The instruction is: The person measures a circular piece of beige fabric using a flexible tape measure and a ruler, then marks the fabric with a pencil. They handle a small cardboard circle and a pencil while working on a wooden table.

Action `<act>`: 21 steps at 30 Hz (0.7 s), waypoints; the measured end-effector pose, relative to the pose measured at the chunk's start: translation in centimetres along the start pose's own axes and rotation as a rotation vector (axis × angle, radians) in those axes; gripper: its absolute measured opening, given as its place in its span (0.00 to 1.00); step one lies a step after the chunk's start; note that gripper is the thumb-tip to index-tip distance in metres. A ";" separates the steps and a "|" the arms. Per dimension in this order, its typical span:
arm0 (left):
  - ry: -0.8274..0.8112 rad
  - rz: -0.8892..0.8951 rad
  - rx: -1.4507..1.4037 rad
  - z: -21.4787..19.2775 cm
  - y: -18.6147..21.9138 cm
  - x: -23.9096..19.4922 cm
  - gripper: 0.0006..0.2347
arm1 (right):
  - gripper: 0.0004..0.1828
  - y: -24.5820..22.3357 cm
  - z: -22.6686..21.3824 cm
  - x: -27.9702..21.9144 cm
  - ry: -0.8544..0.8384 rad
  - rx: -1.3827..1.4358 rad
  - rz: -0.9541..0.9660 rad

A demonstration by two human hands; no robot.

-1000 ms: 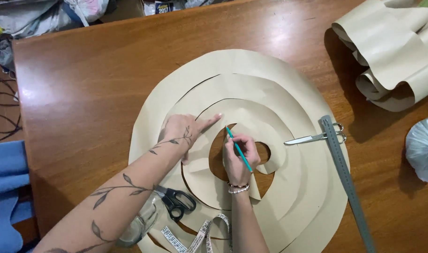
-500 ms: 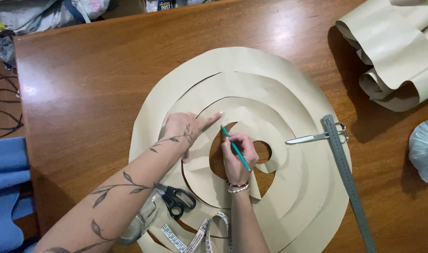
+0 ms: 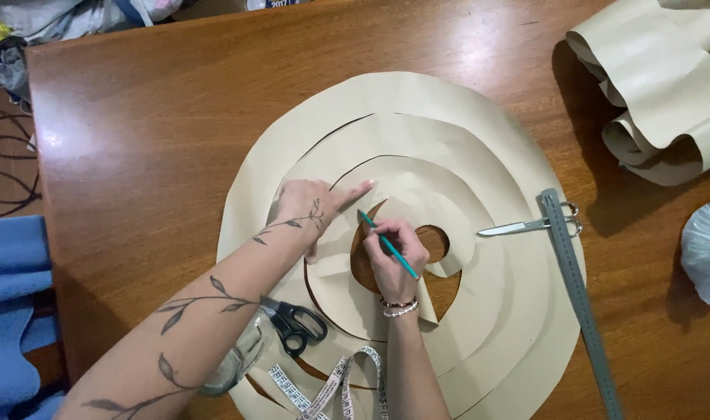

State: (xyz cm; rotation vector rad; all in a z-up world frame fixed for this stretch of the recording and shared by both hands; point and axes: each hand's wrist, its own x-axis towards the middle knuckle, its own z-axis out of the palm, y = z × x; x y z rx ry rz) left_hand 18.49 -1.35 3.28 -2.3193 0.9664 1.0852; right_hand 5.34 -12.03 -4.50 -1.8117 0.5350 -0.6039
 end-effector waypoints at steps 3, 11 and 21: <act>0.008 -0.003 -0.010 0.2 0.0 0.1 0.68 | 0.04 0.3 -0.1 -0.1 0.048 -0.022 0.002; 0.044 -0.013 0.029 0.9 0.0 0.9 0.68 | 0.05 0.5 -0.3 0.1 -0.053 0.028 -0.061; 0.050 -0.035 0.017 1.0 0.0 1.4 0.68 | 0.06 0.2 -0.5 0.0 -0.299 0.092 -0.078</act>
